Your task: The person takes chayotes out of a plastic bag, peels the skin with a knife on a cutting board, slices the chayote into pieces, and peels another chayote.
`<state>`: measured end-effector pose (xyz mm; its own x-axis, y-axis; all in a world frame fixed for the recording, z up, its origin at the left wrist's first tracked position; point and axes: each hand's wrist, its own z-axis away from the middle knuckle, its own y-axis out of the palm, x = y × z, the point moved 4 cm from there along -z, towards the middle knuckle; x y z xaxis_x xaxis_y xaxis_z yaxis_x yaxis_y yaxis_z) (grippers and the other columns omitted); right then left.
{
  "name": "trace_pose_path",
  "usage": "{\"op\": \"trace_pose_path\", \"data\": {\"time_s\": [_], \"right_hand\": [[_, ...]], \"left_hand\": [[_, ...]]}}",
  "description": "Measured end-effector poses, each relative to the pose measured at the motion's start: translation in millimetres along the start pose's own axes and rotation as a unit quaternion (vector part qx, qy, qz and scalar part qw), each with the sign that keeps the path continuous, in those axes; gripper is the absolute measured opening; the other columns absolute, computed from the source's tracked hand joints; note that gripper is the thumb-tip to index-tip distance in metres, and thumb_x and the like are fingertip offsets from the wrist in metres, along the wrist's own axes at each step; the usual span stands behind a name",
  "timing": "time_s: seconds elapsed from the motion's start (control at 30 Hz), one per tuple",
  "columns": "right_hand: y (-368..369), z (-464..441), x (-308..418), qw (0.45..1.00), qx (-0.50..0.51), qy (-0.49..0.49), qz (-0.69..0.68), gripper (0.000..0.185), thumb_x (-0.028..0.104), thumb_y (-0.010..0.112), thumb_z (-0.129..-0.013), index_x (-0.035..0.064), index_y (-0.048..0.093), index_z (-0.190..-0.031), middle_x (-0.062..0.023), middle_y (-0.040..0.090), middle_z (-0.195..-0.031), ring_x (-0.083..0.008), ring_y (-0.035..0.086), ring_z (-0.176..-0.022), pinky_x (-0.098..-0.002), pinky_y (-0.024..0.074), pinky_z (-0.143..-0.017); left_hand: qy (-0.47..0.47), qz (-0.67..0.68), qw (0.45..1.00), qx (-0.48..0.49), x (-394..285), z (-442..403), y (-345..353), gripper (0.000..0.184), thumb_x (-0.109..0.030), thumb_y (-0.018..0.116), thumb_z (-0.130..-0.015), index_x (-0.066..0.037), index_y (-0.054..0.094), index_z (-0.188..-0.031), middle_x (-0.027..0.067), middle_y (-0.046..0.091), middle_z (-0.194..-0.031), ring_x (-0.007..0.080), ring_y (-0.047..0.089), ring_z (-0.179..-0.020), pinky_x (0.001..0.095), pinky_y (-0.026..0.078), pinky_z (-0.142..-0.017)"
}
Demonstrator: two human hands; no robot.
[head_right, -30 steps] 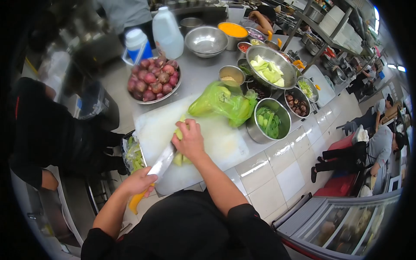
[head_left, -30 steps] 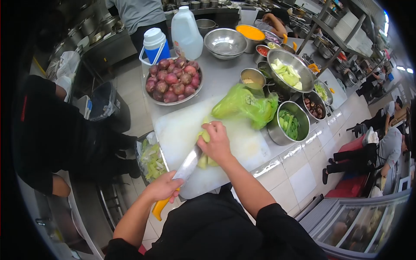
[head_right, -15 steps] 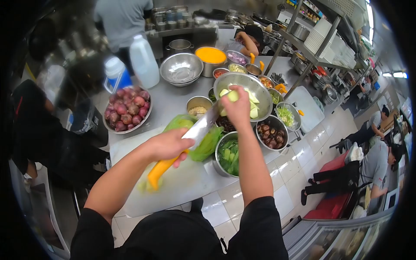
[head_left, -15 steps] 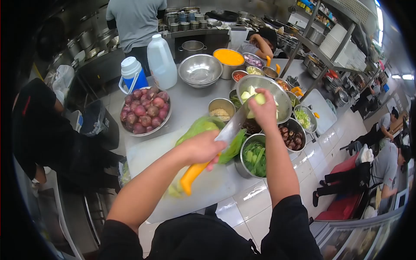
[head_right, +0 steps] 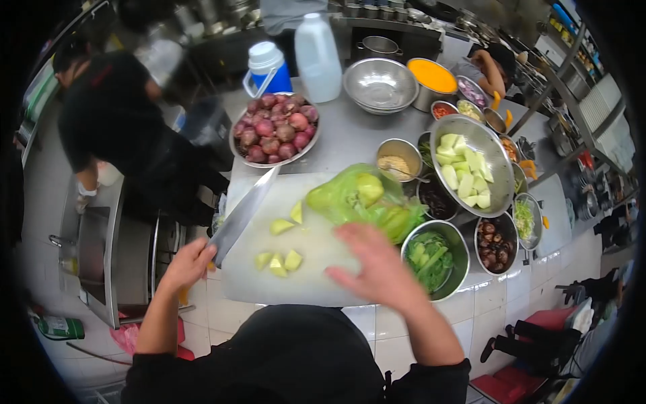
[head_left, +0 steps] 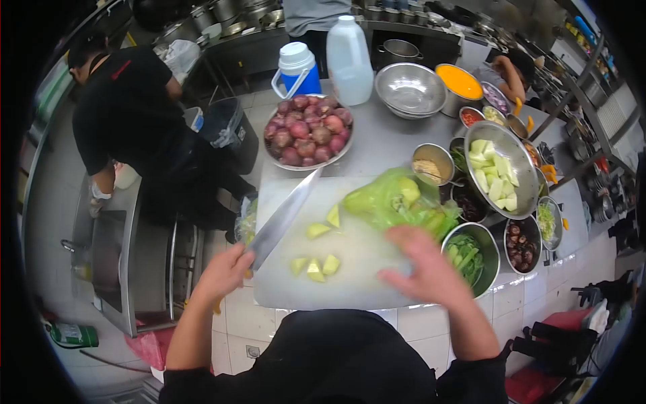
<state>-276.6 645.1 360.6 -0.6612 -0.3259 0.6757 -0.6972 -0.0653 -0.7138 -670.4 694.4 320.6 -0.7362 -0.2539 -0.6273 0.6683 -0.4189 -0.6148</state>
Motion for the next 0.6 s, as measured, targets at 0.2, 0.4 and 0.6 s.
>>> {"op": "trace_pose_path", "data": {"time_s": [0.2, 0.4, 0.6], "right_hand": [[149.2, -62.4, -22.6, 0.992, 0.033, 0.075, 0.095, 0.077, 0.045, 0.082, -0.083, 0.0071, 0.055, -0.144, -0.0352, 0.035, -0.152, -0.0541, 0.042, -0.133, -0.0554, 0.0404, -0.112], [197.3, -117.0, -29.8, 0.963, 0.111, 0.134, 0.207, 0.075, 0.061, 0.074, -0.083, 0.0127, 0.061, -0.138, -0.0222, 0.045, -0.146, -0.0440, 0.045, -0.130, -0.0512, 0.0438, -0.107], [206.0, -45.9, 6.2, 0.975, 0.032, 0.066, 0.208, 0.079, 0.069, 0.077, -0.076, 0.0153, 0.064, -0.133, -0.0184, 0.051, -0.138, -0.0445, 0.045, -0.126, -0.0567, 0.0418, -0.103]], "left_hand": [[-0.119, 0.081, 0.989, 0.016, 133.3, 36.7, 5.4, 0.040, -0.036, 0.055, -0.105, 0.003, 0.061, -0.099, 0.0130, 0.068, -0.081, 0.0175, 0.069, -0.063, 0.0319, 0.054, -0.054], [-0.106, 0.081, 0.986, 0.099, 155.5, 30.4, 6.0, 0.039, -0.036, 0.054, -0.106, 0.001, 0.061, -0.099, 0.0112, 0.069, -0.076, 0.0164, 0.064, -0.056, 0.0304, 0.053, -0.056], [-0.060, 0.023, 0.980, 0.187, 155.4, 12.8, 9.7, 0.039, -0.036, 0.055, -0.106, 0.001, 0.061, -0.100, 0.0125, 0.071, -0.081, 0.0180, 0.067, -0.059, 0.0328, 0.054, -0.057]]}}
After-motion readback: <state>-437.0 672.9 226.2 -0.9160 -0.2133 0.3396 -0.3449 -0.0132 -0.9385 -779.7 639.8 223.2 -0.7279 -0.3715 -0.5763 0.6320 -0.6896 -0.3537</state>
